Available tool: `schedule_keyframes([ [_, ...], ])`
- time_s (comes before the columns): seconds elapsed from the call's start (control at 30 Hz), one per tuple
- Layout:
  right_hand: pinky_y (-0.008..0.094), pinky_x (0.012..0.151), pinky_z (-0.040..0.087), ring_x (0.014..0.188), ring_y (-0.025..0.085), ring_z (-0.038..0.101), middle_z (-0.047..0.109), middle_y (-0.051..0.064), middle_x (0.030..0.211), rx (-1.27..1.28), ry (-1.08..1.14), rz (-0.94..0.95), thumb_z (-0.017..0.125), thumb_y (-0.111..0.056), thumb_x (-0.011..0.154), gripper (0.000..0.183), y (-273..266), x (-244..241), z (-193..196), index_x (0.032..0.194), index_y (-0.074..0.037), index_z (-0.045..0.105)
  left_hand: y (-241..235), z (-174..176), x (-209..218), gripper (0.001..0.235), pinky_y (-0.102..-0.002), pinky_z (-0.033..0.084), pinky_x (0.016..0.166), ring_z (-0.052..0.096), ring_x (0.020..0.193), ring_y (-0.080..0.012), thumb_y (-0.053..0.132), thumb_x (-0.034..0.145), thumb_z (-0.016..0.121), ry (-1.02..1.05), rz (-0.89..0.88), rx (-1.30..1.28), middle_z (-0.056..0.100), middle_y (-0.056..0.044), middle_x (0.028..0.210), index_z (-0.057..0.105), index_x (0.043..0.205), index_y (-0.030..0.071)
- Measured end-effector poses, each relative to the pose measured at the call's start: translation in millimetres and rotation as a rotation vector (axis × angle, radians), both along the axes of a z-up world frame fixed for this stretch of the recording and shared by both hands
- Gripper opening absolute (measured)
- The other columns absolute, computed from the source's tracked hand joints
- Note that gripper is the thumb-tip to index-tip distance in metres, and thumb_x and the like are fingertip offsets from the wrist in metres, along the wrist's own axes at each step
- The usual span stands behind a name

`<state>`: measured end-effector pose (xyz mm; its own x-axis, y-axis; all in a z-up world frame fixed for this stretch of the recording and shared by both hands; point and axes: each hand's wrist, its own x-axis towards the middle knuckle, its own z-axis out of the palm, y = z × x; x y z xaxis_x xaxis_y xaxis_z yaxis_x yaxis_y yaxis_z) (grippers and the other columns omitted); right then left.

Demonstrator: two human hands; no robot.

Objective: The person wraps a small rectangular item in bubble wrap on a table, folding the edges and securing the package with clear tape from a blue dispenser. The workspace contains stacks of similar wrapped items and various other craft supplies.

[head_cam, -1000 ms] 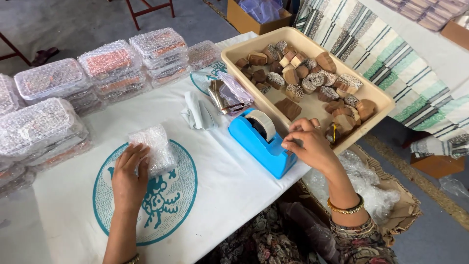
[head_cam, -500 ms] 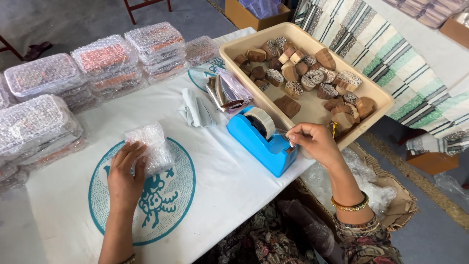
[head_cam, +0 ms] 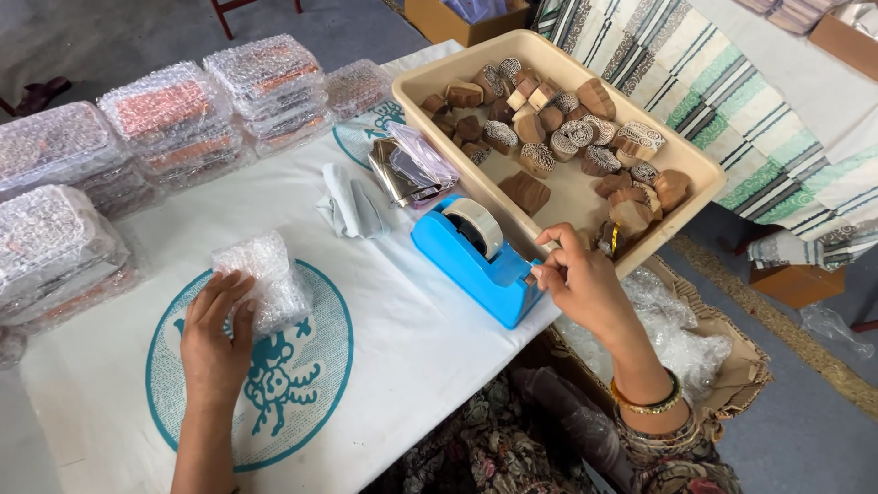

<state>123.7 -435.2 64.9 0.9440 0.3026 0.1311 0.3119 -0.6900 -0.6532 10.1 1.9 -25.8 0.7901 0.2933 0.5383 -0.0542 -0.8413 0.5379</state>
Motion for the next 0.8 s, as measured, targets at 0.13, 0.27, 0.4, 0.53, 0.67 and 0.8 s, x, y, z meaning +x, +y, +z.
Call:
schedule_keyframes([
  [0.13, 0.034, 0.061, 0.056, 0.063, 0.022, 0.075, 0.074, 0.006, 0.07, -0.067, -0.109, -0.002, 0.067, -0.004, 0.091, 0.032, -1.6, -6.2, -1.4, 0.117, -0.006, 0.049, -0.1, 0.4, 0.1, 0.027, -0.043, 0.049, 0.108, 0.056, 0.137, -0.0321, 0.004, 0.096, 0.066, 0.033, 0.01, -0.009, 0.067, -0.01, 0.136, 0.073, 0.122, 0.008],
  [0.27, 0.037, 0.062, 0.055, 0.067, 0.025, 0.075, 0.074, 0.007, 0.073, -0.094, -0.193, 0.023, 0.068, -0.001, 0.09, 0.031, -7.6, -9.8, -4.6, 0.114, -0.005, 0.049, -0.5, 1.8, -0.7, 0.027, -0.042, 0.05, 0.109, 0.057, 0.137, -0.0311, 0.004, 0.097, 0.066, 0.022, 0.006, 0.002, 0.067, -0.009, 0.137, 0.073, 0.123, 0.008],
  [0.4, 0.036, 0.063, 0.056, 0.07, 0.024, 0.075, 0.075, 0.008, 0.076, -0.066, -0.149, 0.028, 0.07, -0.002, 0.087, 0.034, -11.8, -9.3, -7.4, 0.114, -0.006, 0.049, -2.5, 2.7, 0.1, 0.028, -0.042, 0.05, 0.108, 0.058, 0.136, -0.0309, 0.004, 0.097, 0.066, 0.035, 0.017, -0.015, 0.067, -0.009, 0.137, 0.072, 0.123, 0.008],
  [0.53, 0.036, 0.063, 0.055, 0.071, 0.024, 0.075, 0.075, 0.008, 0.076, -0.053, -0.163, 0.019, 0.074, -0.005, 0.084, 0.039, -12.8, -5.7, -13.2, 0.113, -0.006, 0.048, -1.5, 1.4, 0.6, 0.028, -0.042, 0.049, 0.11, 0.057, 0.137, -0.0308, 0.004, 0.097, 0.065, 0.026, 0.014, 0.001, 0.067, -0.008, 0.138, 0.072, 0.124, 0.008],
  [0.67, 0.038, 0.063, 0.055, 0.071, 0.025, 0.074, 0.074, 0.007, 0.077, -0.116, -0.243, -0.009, 0.074, -0.004, 0.085, 0.037, -16.4, -5.5, -27.6, 0.112, -0.007, 0.048, -1.9, -1.5, 3.2, 0.028, -0.043, 0.049, 0.111, 0.057, 0.137, -0.0316, 0.002, 0.096, 0.065, 0.022, 0.016, 0.009, 0.067, -0.01, 0.137, 0.072, 0.123, 0.008],
  [0.8, 0.039, 0.063, 0.056, 0.073, 0.025, 0.074, 0.073, 0.006, 0.081, -0.14, -0.367, -0.013, 0.07, 0.001, 0.086, 0.037, -17.2, -4.6, -46.6, 0.115, -0.01, 0.049, 4.3, -7.0, 1.6, 0.027, -0.043, 0.047, 0.111, 0.058, 0.134, -0.0329, -0.001, 0.093, 0.067, -0.091, -0.043, -0.003, 0.068, -0.012, 0.132, 0.073, 0.119, 0.006],
])
